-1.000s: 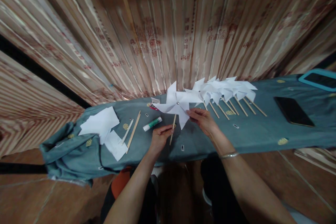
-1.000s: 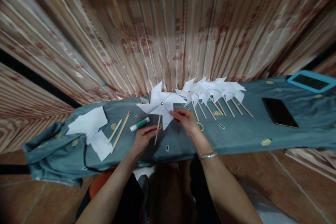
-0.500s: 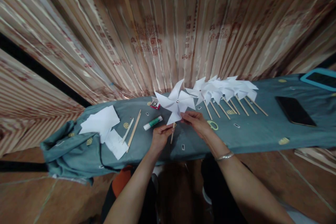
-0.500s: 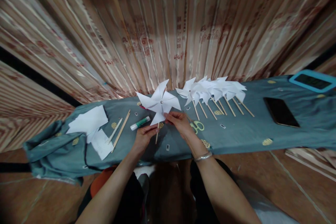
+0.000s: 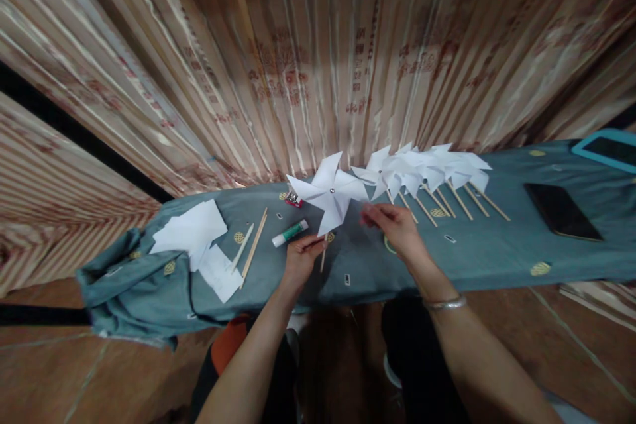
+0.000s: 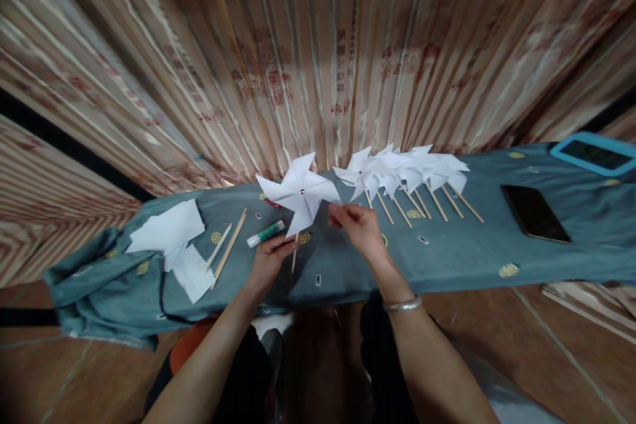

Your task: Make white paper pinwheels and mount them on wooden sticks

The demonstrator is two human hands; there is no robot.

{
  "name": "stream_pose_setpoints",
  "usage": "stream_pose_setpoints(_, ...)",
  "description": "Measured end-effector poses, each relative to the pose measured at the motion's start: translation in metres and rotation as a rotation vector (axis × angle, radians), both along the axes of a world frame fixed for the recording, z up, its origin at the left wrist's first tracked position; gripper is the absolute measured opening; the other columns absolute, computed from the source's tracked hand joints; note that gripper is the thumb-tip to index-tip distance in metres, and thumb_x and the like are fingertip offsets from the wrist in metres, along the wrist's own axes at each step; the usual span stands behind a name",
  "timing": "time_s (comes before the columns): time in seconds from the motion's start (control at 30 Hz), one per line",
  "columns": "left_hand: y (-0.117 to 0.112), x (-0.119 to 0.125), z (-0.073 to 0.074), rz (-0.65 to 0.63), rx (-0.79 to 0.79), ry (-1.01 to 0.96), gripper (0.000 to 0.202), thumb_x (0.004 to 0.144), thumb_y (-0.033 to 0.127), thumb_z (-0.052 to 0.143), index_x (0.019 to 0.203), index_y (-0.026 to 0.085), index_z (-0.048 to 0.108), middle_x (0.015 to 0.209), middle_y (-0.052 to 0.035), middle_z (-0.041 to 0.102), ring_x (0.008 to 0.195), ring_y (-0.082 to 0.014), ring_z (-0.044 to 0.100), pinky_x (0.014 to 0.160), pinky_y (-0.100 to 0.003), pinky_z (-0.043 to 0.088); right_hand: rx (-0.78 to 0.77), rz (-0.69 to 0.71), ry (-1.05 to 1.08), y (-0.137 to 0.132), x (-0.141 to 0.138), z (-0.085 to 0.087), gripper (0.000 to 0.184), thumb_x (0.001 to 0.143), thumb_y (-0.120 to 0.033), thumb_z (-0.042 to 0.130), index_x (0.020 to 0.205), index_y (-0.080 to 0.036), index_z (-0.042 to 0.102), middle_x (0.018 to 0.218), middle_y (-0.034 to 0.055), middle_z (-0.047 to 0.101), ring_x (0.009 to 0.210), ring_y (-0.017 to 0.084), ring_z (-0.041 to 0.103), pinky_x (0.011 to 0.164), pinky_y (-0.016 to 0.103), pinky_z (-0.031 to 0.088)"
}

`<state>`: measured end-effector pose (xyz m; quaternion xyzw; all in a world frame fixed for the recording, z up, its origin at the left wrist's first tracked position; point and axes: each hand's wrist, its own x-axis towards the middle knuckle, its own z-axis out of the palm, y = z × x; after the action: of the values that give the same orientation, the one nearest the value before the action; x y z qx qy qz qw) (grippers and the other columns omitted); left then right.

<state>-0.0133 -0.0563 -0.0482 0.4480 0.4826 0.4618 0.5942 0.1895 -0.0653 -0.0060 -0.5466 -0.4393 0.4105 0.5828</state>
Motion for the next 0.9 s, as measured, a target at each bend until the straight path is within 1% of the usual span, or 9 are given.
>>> stream_pose_setpoints(0.1,0.0,-0.001,0.0,0.002,-0.017,0.002,0.03,0.05,0.029,0.086,0.077,0.019,0.079,0.081,-0.0051,0.077,0.08,-0.0223,0.07,0.086,-0.038,0.053,0.083,-0.198,-0.013,0.002,0.019,-0.001,0.033,0.067,-0.054,0.074,0.067,-0.021,0.072,0.066,0.0024,0.07,0.062,0.016,0.057,0.063,0.03,0.045)
stream_pose_setpoints(0.17,-0.001,0.0,0.0,-0.035,-0.026,0.021,0.029,0.051,0.029,0.085,0.077,0.019,0.079,0.081,-0.0055,0.077,0.079,-0.0222,0.069,0.086,-0.037,0.053,0.123,-0.271,-0.029,0.005,0.026,-0.003,0.03,0.066,-0.049,0.076,0.079,-0.021,0.074,0.076,0.0031,0.072,0.07,0.017,0.06,0.068,0.031,0.046)
stream_pose_setpoints(0.2,-0.002,0.0,0.0,-0.062,-0.03,0.035,0.029,0.051,0.03,0.085,0.078,0.019,0.079,0.081,-0.0056,0.077,0.079,-0.0223,0.069,0.086,-0.037,0.052,0.129,-0.28,-0.037,0.007,0.027,-0.004,0.032,0.065,-0.048,0.076,0.084,-0.021,0.075,0.08,0.0034,0.072,0.073,0.018,0.06,0.069,0.031,0.046)
stream_pose_setpoints(0.27,-0.003,0.001,0.0,-0.108,-0.034,0.057,0.028,0.052,0.03,0.084,0.077,0.019,0.079,0.081,-0.0053,0.077,0.08,-0.0228,0.069,0.085,-0.037,0.052,0.112,-0.251,-0.035,0.011,0.026,-0.007,0.034,0.065,-0.049,0.075,0.087,-0.022,0.076,0.081,0.003,0.072,0.073,0.018,0.059,0.067,0.031,0.045)
stream_pose_setpoints(0.33,-0.004,0.001,0.001,-0.128,-0.034,0.066,0.027,0.052,0.03,0.083,0.076,0.02,0.079,0.08,-0.0046,0.077,0.079,-0.0229,0.069,0.085,-0.037,0.052,0.084,-0.211,0.018,0.013,0.022,-0.008,0.034,0.064,-0.051,0.075,0.083,-0.022,0.076,0.076,0.0015,0.071,0.069,0.017,0.057,0.064,0.03,0.044)
stream_pose_setpoints(0.5,-0.003,0.0,0.001,-0.102,-0.02,0.066,0.028,0.051,0.031,0.083,0.077,0.021,0.079,0.079,-0.0037,0.077,0.077,-0.0221,0.069,0.082,-0.035,0.053,0.043,-0.17,0.174,0.012,0.013,-0.009,0.036,0.052,-0.052,0.081,0.072,-0.023,0.074,0.068,-0.0005,0.068,0.062,0.015,0.055,0.061,0.03,0.042)
stream_pose_setpoints(0.73,-0.002,-0.001,0.001,-0.072,-0.009,0.054,0.031,0.052,0.032,0.085,0.08,0.019,0.079,0.084,-0.0066,0.078,0.08,-0.0236,0.07,0.083,-0.037,0.053,-0.035,-0.137,0.202,0.009,0.01,-0.007,0.035,0.051,-0.052,0.082,0.065,-0.022,0.072,0.056,-0.003,0.061,0.051,0.011,0.046,0.051,0.027,0.035)
stream_pose_setpoints(0.83,-0.002,-0.001,0.002,-0.096,-0.001,0.056,0.031,0.053,0.032,0.084,0.081,0.019,0.079,0.086,-0.0062,0.078,0.082,-0.0242,0.07,0.085,-0.037,0.053,-0.044,-0.158,0.246,0.009,0.01,-0.006,0.035,0.047,-0.051,0.085,0.061,-0.021,0.07,0.054,-0.0036,0.06,0.05,0.01,0.046,0.05,0.026,0.036)
stream_pose_setpoints(0.9,-0.003,0.0,0.003,-0.123,-0.004,0.062,0.03,0.054,0.032,0.083,0.08,0.019,0.079,0.084,-0.0056,0.078,0.082,-0.0244,0.07,0.084,-0.037,0.053,-0.049,-0.149,0.279,0.009,0.011,-0.005,0.037,0.046,-0.052,0.086,0.061,-0.021,0.07,0.056,-0.0031,0.062,0.052,0.011,0.05,0.053,0.026,0.04)
